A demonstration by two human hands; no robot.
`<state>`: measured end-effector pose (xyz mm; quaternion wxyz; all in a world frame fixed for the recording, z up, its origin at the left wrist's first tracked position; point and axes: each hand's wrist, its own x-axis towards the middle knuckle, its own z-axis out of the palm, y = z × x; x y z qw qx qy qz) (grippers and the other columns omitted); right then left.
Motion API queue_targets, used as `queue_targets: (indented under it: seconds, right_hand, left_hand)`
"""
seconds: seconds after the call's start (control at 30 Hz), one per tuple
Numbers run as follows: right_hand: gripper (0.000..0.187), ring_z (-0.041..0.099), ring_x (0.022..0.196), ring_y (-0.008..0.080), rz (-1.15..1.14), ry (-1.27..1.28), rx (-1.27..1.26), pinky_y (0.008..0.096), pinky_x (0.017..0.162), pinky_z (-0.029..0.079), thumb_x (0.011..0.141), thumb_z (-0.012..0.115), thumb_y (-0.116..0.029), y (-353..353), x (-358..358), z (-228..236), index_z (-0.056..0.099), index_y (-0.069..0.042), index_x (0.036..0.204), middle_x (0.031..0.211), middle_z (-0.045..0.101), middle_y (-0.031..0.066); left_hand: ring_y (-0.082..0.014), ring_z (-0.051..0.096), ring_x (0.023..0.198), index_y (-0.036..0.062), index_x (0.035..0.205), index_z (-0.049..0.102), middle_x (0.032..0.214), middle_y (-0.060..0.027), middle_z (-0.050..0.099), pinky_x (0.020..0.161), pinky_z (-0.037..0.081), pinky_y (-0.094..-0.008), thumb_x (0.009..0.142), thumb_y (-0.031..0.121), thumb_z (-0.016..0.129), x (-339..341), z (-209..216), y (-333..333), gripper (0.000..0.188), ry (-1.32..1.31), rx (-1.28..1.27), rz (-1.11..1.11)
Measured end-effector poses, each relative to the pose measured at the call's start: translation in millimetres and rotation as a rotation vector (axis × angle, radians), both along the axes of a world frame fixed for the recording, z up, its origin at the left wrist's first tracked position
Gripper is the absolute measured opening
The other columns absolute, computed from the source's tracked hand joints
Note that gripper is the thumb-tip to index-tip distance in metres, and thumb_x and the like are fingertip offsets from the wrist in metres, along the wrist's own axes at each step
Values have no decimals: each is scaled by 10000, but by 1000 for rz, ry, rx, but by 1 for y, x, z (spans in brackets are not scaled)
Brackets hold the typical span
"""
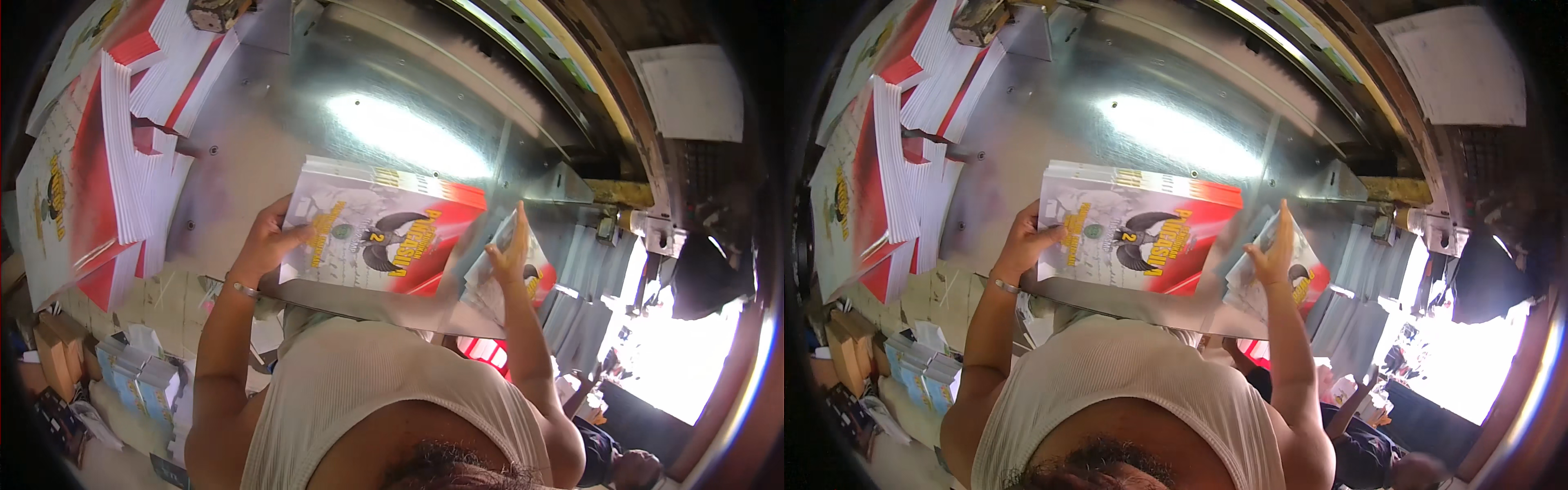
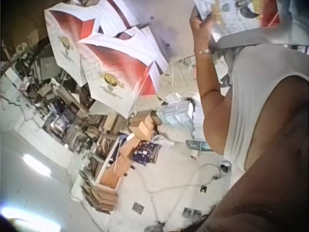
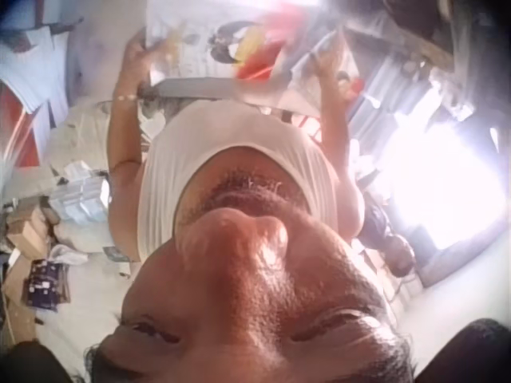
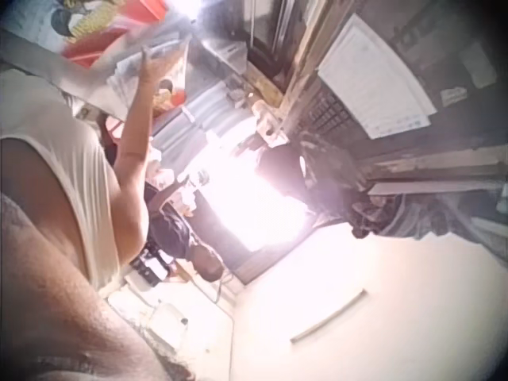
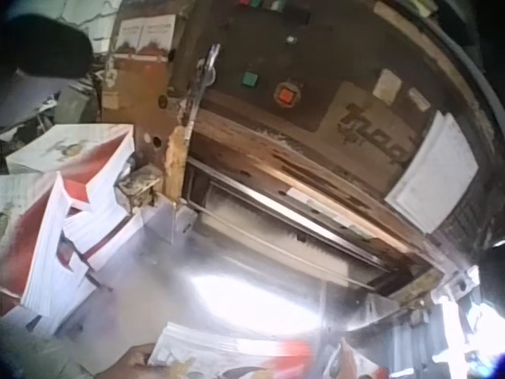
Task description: The person trims stacks of printed booklets by aligning them inside a paper cutting machine, operating the cutting blade, clearing away scrap paper strips, and rotating and restacking the trimmed booklets.
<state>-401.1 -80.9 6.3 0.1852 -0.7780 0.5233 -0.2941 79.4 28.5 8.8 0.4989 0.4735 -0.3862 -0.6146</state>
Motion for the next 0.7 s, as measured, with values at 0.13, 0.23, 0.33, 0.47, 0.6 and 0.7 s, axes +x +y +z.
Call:
queue_targets:
  seconds: [0.13, 0.23, 0.33, 0.47, 0.6, 0.7]
  right_hand:
    - [866, 430, 1368, 250, -56, -448, 298, 380, 1157, 299, 923, 670, -387, 14, 127, 27, 241, -20, 1580, 1536, 405, 168]
    - [477, 583, 1077, 272, -208, -771, 630, 369, 984, 457, 970, 557, -115, 8, 139, 14, 498, 4, 1428, 1314, 546, 170]
    - [340, 566, 1056, 312, -138, -508, 236, 429, 921, 459, 1034, 508, -162, -12, 157, 11, 572, -4, 1329, 1241, 567, 199]
    - [565, 555, 1043, 228, 337, -814, 287, 425, 924, 445, 1004, 586, -412, -49, 214, 51, 500, 9, 1370, 1223, 565, 123]
    - [876, 558, 1054, 242, 347, -797, 153, 411, 972, 433, 875, 714, -536, -29, 297, 111, 376, 47, 1433, 1190, 579, 143]
    - [856, 569, 1026, 227, 287, -917, 278, 367, 924, 470, 816, 808, -369, -18, 295, 77, 373, 34, 1434, 1177, 588, 130]
  left_hand:
    - [-133, 673, 948, 27, 1204, 643, 1062, -47, 714, 862, 564, -343, 885, 57, 721, 26, 0, 15, 330, 108, 218, 43]
    - [-141, 609, 1080, -1, 1337, 559, 1207, -60, 667, 966, 506, -330, 875, 84, 766, 49, 14, -20, 514, 194, 87, -6]
    - [-133, 585, 1123, 4, 1340, 545, 1243, -66, 642, 974, 492, -330, 902, 89, 744, 90, 38, -24, 489, -57, -40, -5]
    - [-140, 592, 1131, 15, 1328, 548, 1187, -77, 655, 975, 472, -324, 900, 69, 736, 153, 78, -19, 470, -73, -157, -35]
    - [-161, 606, 1105, 4, 1350, 512, 1195, -89, 648, 965, 478, -327, 868, 53, 761, 150, 99, -9, 545, -334, -383, 152]
    - [-175, 612, 1097, 0, 1384, 466, 1223, -107, 631, 960, 488, -323, 841, 37, 780, 135, 81, -5, 629, -341, -418, 313]
